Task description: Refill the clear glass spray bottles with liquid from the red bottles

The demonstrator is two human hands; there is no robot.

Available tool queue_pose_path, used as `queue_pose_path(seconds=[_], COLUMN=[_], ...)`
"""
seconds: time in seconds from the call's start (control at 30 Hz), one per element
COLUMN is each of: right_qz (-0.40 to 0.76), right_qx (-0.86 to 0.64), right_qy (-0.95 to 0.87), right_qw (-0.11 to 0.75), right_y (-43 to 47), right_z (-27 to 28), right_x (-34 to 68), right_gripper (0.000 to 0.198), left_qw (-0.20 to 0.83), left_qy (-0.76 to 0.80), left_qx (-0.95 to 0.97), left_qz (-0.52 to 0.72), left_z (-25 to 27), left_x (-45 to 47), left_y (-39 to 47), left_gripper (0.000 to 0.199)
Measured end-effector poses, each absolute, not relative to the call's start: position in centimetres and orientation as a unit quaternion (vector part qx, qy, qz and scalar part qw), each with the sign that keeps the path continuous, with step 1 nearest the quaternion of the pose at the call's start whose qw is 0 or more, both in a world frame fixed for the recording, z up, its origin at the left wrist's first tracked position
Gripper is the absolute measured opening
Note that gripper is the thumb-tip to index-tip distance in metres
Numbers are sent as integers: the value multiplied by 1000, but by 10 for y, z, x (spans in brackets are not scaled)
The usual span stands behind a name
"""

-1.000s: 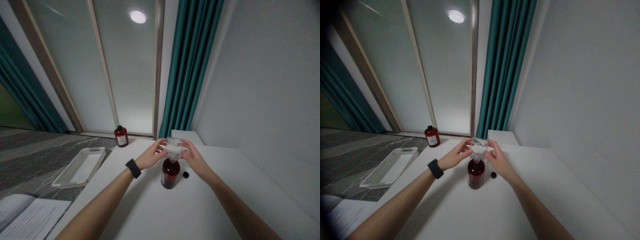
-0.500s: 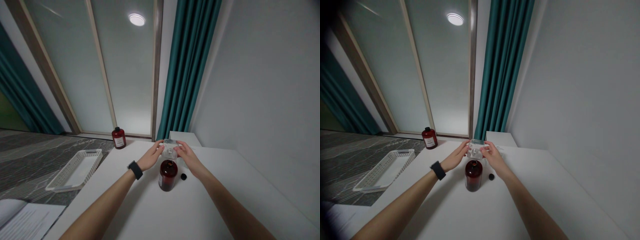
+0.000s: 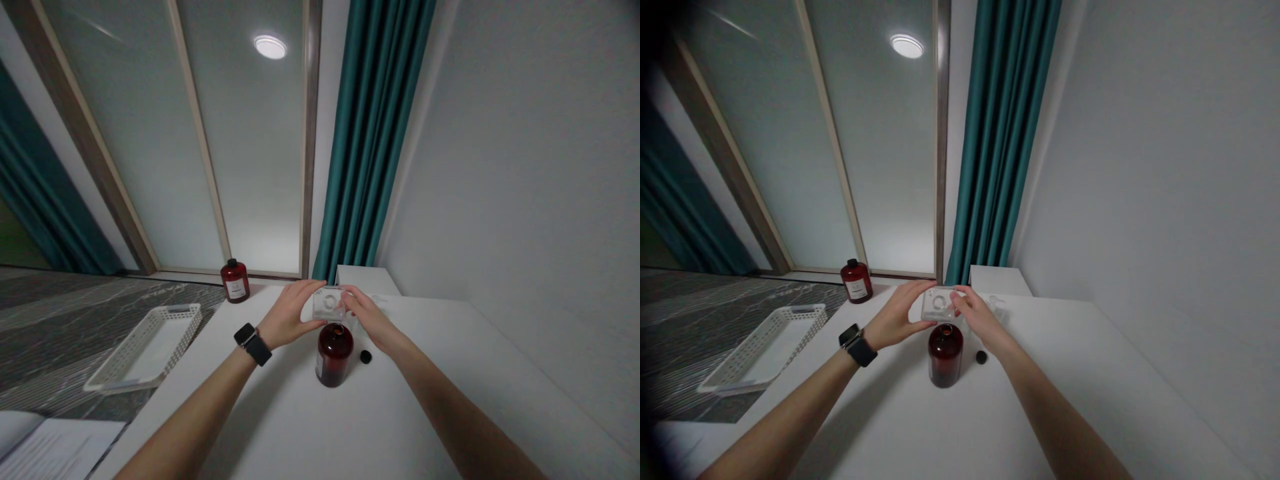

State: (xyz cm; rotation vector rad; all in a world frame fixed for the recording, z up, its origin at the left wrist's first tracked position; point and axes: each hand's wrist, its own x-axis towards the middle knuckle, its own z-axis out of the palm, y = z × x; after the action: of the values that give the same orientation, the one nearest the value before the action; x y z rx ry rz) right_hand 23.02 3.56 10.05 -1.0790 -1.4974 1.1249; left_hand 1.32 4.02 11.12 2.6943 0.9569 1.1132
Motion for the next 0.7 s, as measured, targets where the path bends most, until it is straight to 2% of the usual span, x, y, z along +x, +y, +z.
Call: queue_pose_path(seconds=[0.17, 0.43, 0.53, 0.7], right_qz=[418, 270, 208, 174], right_qx=[-454, -466, -460, -483], right_qy=[-636, -676, -725, -760], right_qw=[464, 503, 468, 400], right_y=[23, -2, -4, -3], right_z=[94, 41, 28, 22], right_x=[241, 270, 280, 294], right_gripper=[44, 29, 28, 29], left_qw=[47, 161, 208, 262], left_qy=[368, 451, 468, 484], left_qx=[839, 758, 735, 717], left_qz=[398, 443, 445, 428], left_z=[103, 55, 32, 15], left_x=[0, -30, -35, -40], left_y=[35, 35, 34, 27], left_gripper=[72, 60, 58, 57])
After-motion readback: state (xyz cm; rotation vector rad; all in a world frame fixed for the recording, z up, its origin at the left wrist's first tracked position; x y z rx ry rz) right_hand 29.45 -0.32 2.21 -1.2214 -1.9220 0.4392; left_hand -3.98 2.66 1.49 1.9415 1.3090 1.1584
